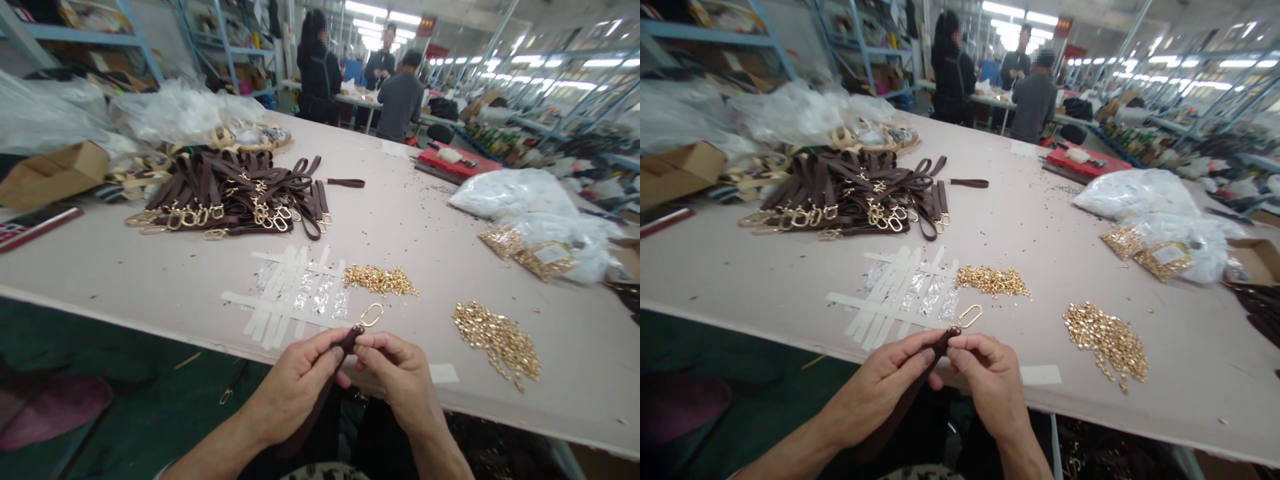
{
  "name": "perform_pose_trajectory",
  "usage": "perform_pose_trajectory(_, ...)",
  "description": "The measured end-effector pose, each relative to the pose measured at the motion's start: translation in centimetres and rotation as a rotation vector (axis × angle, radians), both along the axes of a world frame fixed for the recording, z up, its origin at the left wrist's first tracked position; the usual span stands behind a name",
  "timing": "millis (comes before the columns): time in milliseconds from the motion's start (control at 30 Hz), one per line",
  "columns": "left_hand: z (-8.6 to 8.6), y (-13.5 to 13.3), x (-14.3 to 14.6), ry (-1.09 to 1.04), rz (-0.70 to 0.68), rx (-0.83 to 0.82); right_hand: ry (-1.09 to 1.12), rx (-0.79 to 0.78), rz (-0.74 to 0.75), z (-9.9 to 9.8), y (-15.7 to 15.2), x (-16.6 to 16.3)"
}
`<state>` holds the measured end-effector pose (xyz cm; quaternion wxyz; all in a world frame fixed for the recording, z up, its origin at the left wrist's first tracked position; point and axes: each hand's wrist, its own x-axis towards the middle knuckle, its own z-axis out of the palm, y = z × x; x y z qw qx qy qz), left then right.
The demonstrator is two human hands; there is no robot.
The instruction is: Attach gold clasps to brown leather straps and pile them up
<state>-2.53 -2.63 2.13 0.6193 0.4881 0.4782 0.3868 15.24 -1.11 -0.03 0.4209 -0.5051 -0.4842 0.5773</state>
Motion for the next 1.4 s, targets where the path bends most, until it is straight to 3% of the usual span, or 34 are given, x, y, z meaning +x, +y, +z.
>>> perform_pose_trajectory(233,-0.1,-0.1,0.3,0.152,-0.009,0.119,-0.081,0.075,0.05,0.1,0.0,0.4)
perform_pose_trajectory(400,-0.1,-0.2,0.3,0.278,-0.072,0.195,0.064,-0.021,0.01,0.0,-0.4,0.3)
perform_pose_trajectory(600,-0.7,-0.5,0.6,0.292,-0.118,0.16,0.117,-0.016,-0.055,-0.6,-0.7,0.4)
perform_pose_trajectory(733,-1.6,-0.1,1.6,0.138,-0.091,0.023,0.062,0.025,-0.059,0.0,-0.3,0.6)
perform_pose_trajectory(867,-1.8,1.0,2.6,-0.037,-0.081,-0.211,-0.252,0.206,-0.097,0.5,0.7,3.4)
perform_pose_trajectory(1033,-2.0,2.4,2.3,-0.171,0.054,-0.366,-0.9,0.455,-0.252,-0.7,1.6,12.1)
perform_pose_trajectory(1133,-2.7,2.9,1.9,-0.218,0.089,-0.468,-1.224,0.54,-0.247,-1.8,1.7,16.3)
perform_pose_trajectory(1233,-3.2,3.2,2.3,-0.235,0.099,-0.522,-1.327,0.583,-0.19,-2.4,2.0,17.8)
perform_pose_trajectory(1400,-3.1,3.6,3.6,-0.3,0.116,-0.516,-1.434,0.638,-0.097,-2.3,3.0,16.9)
